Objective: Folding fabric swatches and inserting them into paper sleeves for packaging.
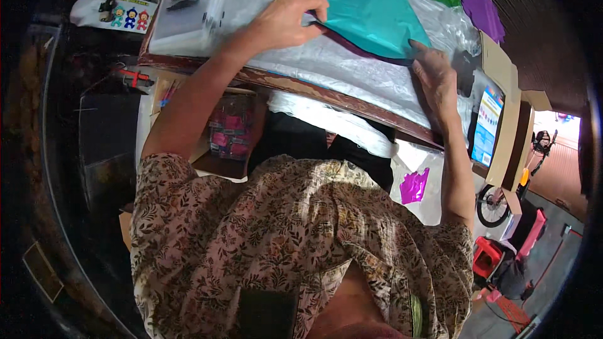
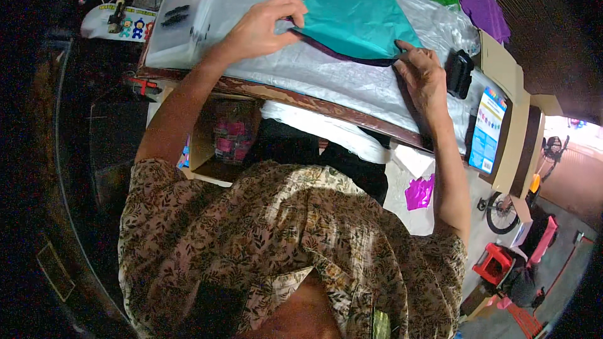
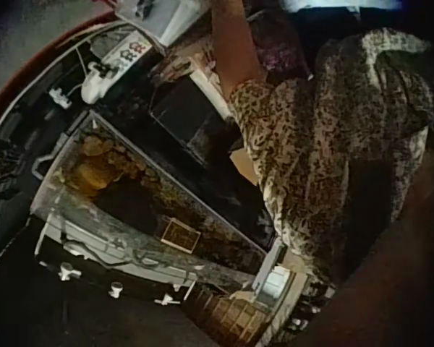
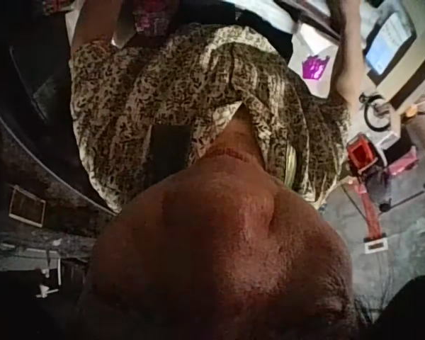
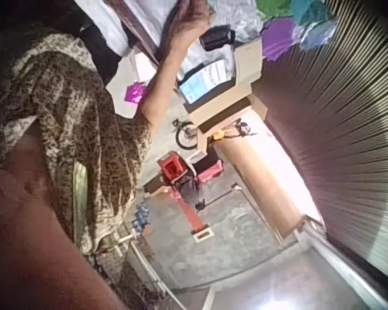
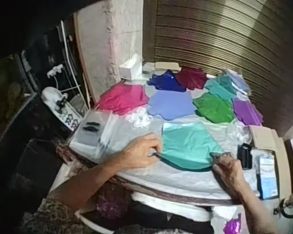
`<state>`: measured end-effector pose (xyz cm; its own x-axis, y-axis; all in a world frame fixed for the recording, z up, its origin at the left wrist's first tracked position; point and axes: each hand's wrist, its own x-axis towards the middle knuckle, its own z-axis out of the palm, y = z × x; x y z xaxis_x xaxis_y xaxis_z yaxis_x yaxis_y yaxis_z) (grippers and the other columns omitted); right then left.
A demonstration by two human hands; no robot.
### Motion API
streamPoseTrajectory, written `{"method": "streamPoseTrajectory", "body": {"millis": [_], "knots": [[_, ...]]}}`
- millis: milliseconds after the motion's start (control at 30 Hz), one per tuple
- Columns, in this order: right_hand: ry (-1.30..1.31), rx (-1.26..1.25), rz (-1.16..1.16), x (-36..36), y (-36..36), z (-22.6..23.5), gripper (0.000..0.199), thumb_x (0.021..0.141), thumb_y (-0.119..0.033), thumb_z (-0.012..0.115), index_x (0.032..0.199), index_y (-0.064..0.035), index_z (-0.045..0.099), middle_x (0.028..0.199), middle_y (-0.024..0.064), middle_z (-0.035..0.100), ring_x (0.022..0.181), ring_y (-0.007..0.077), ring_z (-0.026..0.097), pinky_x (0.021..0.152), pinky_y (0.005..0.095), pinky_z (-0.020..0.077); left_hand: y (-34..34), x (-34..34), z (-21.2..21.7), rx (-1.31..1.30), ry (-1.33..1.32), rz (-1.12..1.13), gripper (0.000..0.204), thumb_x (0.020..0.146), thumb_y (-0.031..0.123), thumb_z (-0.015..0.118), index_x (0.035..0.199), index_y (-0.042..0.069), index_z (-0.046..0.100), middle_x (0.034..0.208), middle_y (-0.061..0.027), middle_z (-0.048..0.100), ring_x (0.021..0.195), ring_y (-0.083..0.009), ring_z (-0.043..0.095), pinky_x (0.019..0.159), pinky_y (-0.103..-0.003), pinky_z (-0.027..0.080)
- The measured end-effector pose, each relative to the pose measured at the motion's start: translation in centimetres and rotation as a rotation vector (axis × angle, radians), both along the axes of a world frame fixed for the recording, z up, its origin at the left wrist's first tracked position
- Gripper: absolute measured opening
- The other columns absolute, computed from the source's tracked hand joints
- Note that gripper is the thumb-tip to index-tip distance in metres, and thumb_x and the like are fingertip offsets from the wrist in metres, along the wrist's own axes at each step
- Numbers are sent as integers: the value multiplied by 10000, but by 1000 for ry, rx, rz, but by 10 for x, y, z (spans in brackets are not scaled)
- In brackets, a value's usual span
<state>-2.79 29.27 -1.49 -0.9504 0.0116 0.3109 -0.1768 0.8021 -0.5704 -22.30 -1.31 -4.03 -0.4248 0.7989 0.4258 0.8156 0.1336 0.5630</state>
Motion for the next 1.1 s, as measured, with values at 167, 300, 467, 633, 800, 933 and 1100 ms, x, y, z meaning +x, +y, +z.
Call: {"method": "streamPoseTrajectory", "body": {"millis": [167,300,467,633,800,933,1100], "knots": [[-36,-27,-112,-4,-3,-5,78,883,-36,716,930,18,686,1164,157,707,1029,284,611,940,360,468,11,1,-10,118,17,115,218,843,183,747,929,1,662,1044,-126,662,944,-296,657,825,-375,516],[-40,-87,-123,-6,4,-11,95,912,-61,699,934,31,687,1149,157,694,1062,266,607,958,357,454,10,-4,-13,-3,-72,147,267,853,248,766,903,-5,696,1080,-126,679,961,-287,672,823,-357,526],[-53,-106,-84,-4,4,-10,144,939,-99,689,912,43,690,1142,145,676,1112,237,608,965,352,445,11,0,-16,6,-108,207,284,848,258,773,803,-12,700,1082,-112,692,967,-276,678,817,-346,525],[-152,-216,-158,-6,-1,-2,183,911,-126,715,842,37,670,1248,148,654,1113,247,607,945,360,458,18,8,-10,29,-96,269,310,829,259,798,714,-7,686,1030,-104,701,907,-269,685,784,-349,529],[-121,-215,-153,-7,-4,-1,208,894,-147,730,816,34,663,1280,153,644,1106,233,610,930,345,464,16,6,-9,45,-57,288,302,821,252,812,706,1,689,1019,-106,704,877,-253,694,763,-341,534],[-106,-235,-130,-8,-6,-1,206,900,-144,719,819,38,664,1279,156,643,1098,228,608,925,334,463,12,8,-10,67,-108,310,288,807,235,828,711,7,682,1033,-97,704,897,-237,695,766,-331,535],[-94,-185,-124,-3,-8,2,205,905,-139,710,813,37,660,1270,162,639,1116,230,598,931,329,454,-5,5,3,36,-114,110,246,763,197,862,798,22,692,1089,-82,698,965,-221,688,808,-327,540]]}}
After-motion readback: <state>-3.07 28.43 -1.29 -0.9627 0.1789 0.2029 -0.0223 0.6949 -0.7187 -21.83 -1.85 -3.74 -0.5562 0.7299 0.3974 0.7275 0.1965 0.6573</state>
